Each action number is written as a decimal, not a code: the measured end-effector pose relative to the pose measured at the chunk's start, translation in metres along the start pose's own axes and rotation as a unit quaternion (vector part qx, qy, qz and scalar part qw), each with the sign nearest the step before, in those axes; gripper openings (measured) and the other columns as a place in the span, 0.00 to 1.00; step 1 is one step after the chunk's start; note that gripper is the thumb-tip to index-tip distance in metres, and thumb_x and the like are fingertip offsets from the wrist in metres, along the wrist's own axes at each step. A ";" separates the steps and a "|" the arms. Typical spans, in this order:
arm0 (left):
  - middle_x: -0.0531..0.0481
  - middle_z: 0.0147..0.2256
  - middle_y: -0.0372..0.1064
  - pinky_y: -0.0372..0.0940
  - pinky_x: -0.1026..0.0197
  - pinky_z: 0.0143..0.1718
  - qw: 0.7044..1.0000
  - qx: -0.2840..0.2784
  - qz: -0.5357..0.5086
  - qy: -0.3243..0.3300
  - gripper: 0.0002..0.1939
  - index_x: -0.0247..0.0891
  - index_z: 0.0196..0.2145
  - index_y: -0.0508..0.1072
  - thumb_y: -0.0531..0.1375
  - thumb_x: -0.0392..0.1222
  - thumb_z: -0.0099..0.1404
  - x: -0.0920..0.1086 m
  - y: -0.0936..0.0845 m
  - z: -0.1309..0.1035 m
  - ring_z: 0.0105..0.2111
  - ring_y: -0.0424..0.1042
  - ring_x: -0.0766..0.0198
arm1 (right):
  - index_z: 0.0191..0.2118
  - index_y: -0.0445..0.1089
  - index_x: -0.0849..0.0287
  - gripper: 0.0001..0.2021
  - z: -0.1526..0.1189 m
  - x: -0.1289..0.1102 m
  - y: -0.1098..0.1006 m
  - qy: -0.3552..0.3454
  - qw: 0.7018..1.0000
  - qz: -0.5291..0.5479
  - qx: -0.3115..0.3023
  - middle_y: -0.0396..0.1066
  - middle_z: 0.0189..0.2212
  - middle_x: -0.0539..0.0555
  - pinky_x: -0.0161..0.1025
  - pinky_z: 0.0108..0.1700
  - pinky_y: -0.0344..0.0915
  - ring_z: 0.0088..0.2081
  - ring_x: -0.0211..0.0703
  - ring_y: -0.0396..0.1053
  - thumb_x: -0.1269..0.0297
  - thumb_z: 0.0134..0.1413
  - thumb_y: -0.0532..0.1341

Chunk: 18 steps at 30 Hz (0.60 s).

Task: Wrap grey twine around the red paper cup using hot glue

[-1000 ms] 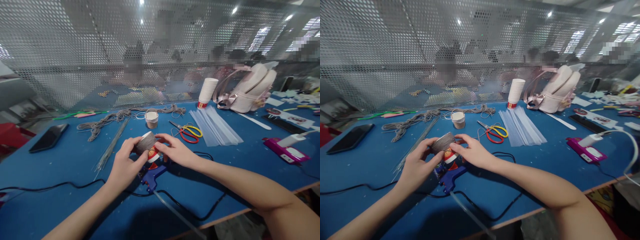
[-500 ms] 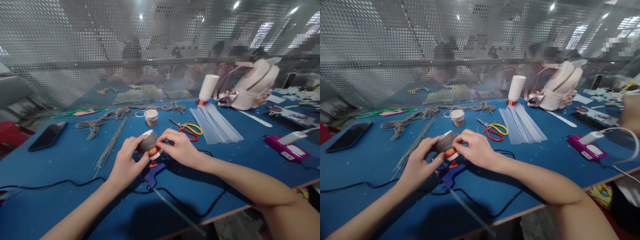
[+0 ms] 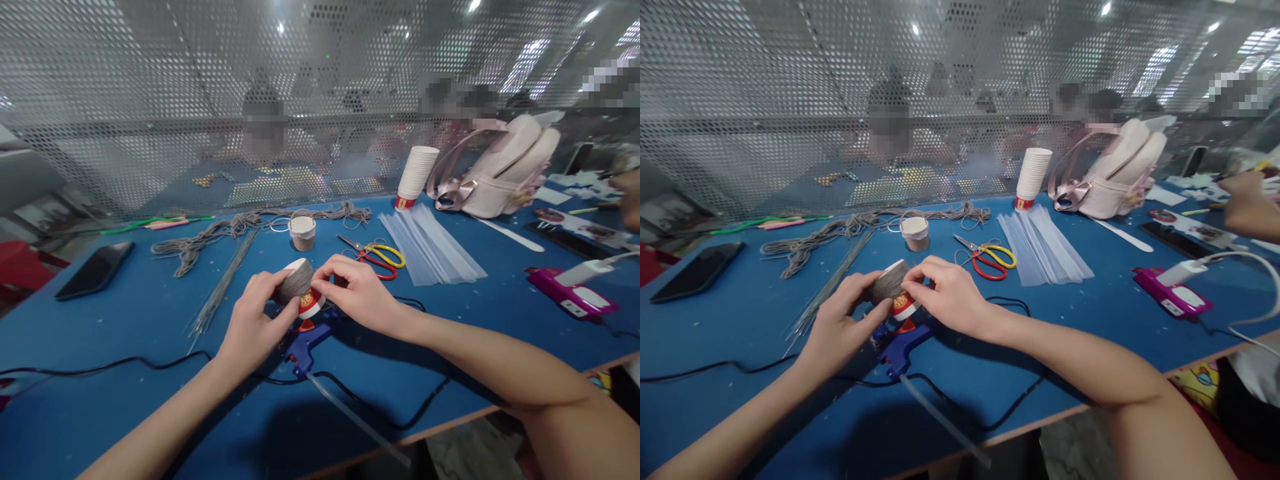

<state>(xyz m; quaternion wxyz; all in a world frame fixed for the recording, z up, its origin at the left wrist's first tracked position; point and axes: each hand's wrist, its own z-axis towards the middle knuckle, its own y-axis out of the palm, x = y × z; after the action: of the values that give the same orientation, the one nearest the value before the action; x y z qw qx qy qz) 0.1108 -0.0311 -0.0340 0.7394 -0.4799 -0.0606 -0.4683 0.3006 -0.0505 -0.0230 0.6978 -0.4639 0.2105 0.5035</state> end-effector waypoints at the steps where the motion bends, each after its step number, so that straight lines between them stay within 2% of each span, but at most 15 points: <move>1: 0.50 0.33 0.69 0.65 0.59 0.35 1.000 -0.007 -0.011 -0.006 0.15 0.39 0.44 0.71 0.57 0.43 0.60 0.000 -0.001 0.000 0.33 0.68 0.61 | 0.29 0.69 0.58 0.07 0.000 0.000 0.000 0.007 1.000 -0.001 0.000 0.69 0.29 0.50 0.36 0.38 0.61 0.33 0.37 0.66 0.68 0.58 0.59; 5: 0.49 0.36 0.71 0.66 0.57 0.38 0.997 -0.037 -0.055 -0.031 0.17 0.38 0.47 0.71 0.54 0.41 0.60 0.001 -0.002 0.001 0.36 0.69 0.60 | 0.29 0.70 0.59 0.07 0.002 0.002 -0.001 0.024 1.000 -0.006 0.001 0.68 0.29 0.50 0.35 0.36 0.60 0.32 0.37 0.66 0.68 0.57 0.59; 10: 0.49 0.36 0.71 0.66 0.57 0.37 0.999 -0.028 -0.032 -0.033 0.16 0.39 0.45 0.71 0.57 0.43 0.58 0.000 0.001 0.000 0.35 0.69 0.60 | 0.28 0.70 0.60 0.06 0.003 0.002 -0.001 0.035 0.999 -0.001 -0.003 0.69 0.29 0.49 0.35 0.36 0.60 0.31 0.36 0.65 0.69 0.56 0.59; 15: 0.50 0.34 0.71 0.67 0.58 0.35 0.999 0.022 -0.006 -0.026 0.14 0.40 0.42 0.71 0.58 0.44 0.58 -0.005 0.001 0.002 0.34 0.69 0.62 | 0.30 0.71 0.62 0.06 0.000 -0.006 -0.001 0.064 0.997 0.027 -0.025 0.70 0.28 0.49 0.32 0.31 0.59 0.28 0.33 0.63 0.67 0.55 0.60; 18: 0.50 0.35 0.70 0.68 0.57 0.37 0.997 0.080 0.008 -0.019 0.14 0.40 0.43 0.70 0.59 0.43 0.58 -0.014 -0.005 0.006 0.34 0.70 0.62 | 0.37 0.72 0.63 0.06 -0.004 -0.019 -0.005 0.112 0.987 0.060 -0.095 0.70 0.26 0.48 0.31 0.28 0.59 0.25 0.32 0.63 0.66 0.56 0.60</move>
<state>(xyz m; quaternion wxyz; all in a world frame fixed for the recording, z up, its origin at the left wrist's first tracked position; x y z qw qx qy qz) 0.1015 -0.0181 -0.0343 0.7776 -0.4289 -0.1079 -0.4470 0.2983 -0.0641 -0.0087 0.5909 -0.5679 0.2659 0.5075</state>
